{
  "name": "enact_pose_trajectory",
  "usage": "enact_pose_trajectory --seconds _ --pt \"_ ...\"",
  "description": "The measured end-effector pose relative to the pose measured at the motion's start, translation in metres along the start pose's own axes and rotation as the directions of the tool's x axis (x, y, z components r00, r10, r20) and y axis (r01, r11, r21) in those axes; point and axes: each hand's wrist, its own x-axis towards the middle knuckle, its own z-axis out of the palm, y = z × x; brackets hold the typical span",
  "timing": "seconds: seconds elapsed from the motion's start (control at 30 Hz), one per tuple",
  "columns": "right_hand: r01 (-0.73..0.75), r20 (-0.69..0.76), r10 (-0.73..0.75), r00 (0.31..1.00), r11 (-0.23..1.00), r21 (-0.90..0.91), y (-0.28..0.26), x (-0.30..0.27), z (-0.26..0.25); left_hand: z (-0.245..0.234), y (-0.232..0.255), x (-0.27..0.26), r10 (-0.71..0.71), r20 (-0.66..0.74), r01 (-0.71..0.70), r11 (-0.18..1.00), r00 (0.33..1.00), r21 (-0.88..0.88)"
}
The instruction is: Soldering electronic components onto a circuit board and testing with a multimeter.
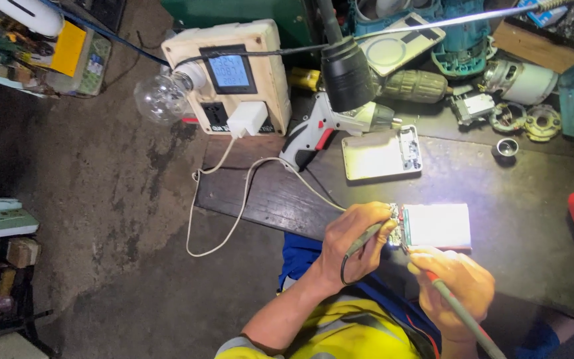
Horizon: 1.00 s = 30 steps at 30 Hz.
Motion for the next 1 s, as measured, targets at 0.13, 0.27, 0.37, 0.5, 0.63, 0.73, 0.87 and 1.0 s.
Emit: enact_pose_trajectory --seconds 0.13,0.27,0.37,0.5,0.63,0.73,0.87,1.0 --pt "0.063 -0.039 -0.063 0.997 0.998 -0.006 0.005 -0.005 0.001 0.005 -0.005 -0.007 0.000 -0.018 0.001 1.000 1.000 0.022" --pt "-0.045 -0.049 0.046 0.998 0.998 0.036 0.003 0.004 0.001 0.017 -0.010 -0.005 0.004 -0.161 -0.002 1.000 0.987 0.012" --pt "-0.048 -0.014 0.048 0.999 0.998 0.028 0.003 0.006 -0.001 0.018 -0.010 -0.004 -0.011 -0.150 0.013 1.000 0.989 0.013" --pt "-0.027 -0.029 0.029 0.999 0.996 0.079 0.013 -0.006 0.001 0.017 -0.012 -0.005 0.013 -0.120 -0.008 0.999 0.993 0.045" --pt "0.001 -0.042 0.004 0.999 0.995 0.104 0.017 -0.010 0.001 0.016 -0.011 -0.004 0.022 -0.107 -0.013 0.996 0.994 0.083" --pt "-0.019 -0.039 0.025 0.999 0.991 0.135 0.014 -0.010 0.002 0.017 -0.013 -0.007 0.008 -0.098 0.000 0.997 0.995 0.081" --pt "-0.032 -0.050 0.044 0.998 0.976 0.217 0.011 -0.006 0.002 0.016 -0.010 -0.003 0.002 -0.084 0.006 0.995 0.996 0.096" --pt "-0.029 -0.041 0.038 0.998 0.979 0.202 0.010 -0.001 0.001 0.016 -0.009 -0.003 -0.005 -0.087 0.013 0.996 0.996 0.087"
